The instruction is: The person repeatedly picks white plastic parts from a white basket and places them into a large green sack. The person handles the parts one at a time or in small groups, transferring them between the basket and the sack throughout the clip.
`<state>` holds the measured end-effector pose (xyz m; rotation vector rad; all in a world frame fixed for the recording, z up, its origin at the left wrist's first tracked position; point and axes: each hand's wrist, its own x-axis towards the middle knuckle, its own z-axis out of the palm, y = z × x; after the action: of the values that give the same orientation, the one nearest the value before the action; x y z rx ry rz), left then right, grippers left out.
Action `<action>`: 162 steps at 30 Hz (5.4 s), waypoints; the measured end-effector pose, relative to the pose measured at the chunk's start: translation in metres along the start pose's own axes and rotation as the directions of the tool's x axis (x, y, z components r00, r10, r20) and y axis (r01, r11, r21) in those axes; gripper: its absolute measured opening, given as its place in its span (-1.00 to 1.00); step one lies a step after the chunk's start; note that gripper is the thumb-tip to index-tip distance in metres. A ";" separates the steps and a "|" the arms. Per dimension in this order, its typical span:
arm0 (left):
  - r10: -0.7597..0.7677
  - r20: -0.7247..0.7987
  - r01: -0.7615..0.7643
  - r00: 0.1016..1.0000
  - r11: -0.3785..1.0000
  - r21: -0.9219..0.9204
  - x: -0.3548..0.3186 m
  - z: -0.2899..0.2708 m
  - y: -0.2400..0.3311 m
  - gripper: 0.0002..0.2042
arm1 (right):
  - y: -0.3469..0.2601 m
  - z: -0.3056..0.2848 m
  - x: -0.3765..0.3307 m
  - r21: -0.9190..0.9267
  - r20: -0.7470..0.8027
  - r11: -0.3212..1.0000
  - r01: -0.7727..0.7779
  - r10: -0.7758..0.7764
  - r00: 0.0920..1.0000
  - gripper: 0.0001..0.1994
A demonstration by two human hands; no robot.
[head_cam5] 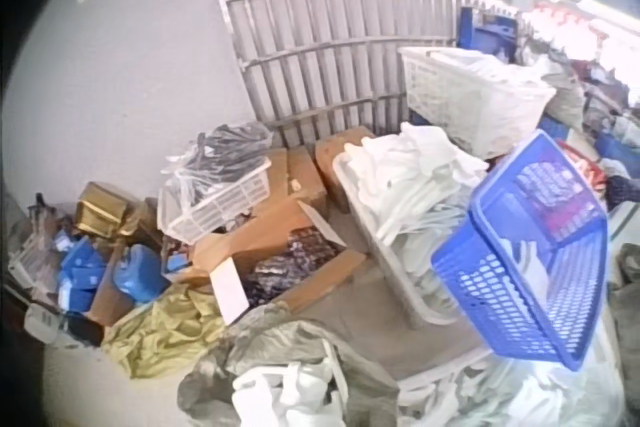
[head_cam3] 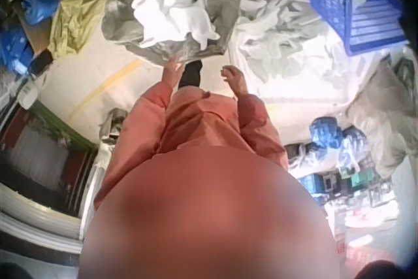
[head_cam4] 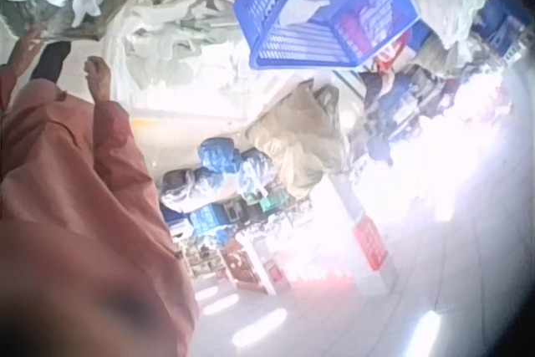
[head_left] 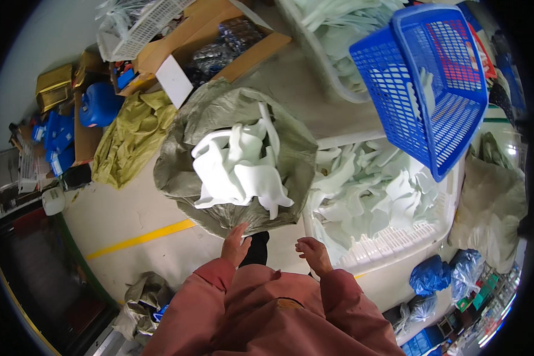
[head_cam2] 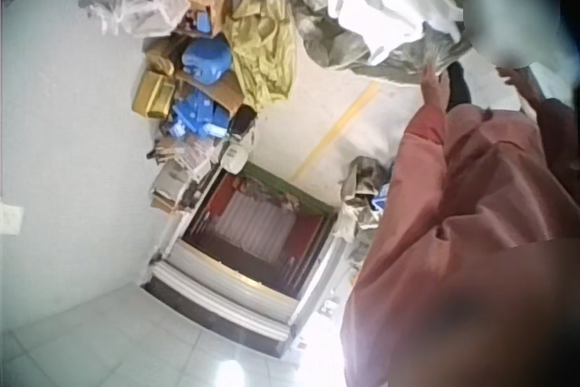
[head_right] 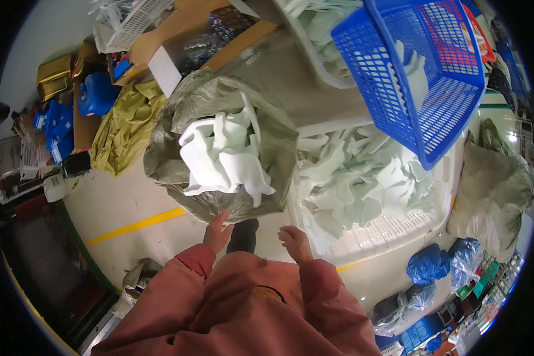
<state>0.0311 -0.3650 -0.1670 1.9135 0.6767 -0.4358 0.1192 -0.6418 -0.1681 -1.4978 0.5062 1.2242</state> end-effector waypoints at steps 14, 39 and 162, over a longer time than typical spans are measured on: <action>0.213 0.369 -0.200 0.905 0.977 -0.073 0.029 0.148 0.110 -0.53 | 0.079 -0.157 0.004 0.012 -0.305 0.999 -0.042 0.044 0.951 -0.63; -0.005 0.281 -0.191 0.960 0.721 0.666 0.264 0.309 0.055 -0.53 | 0.116 -0.241 0.173 -0.490 -0.465 0.872 -0.010 -0.252 0.849 -0.16; -0.202 -0.716 0.053 0.669 0.973 -0.224 0.102 -0.189 -0.108 -0.32 | -0.193 0.010 0.093 -0.602 -0.318 0.630 0.491 -0.753 0.576 -0.43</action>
<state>0.0425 -0.1311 -0.2225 1.8317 1.3377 0.3636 0.3092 -0.5431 -0.1599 -2.2023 -0.0292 0.2880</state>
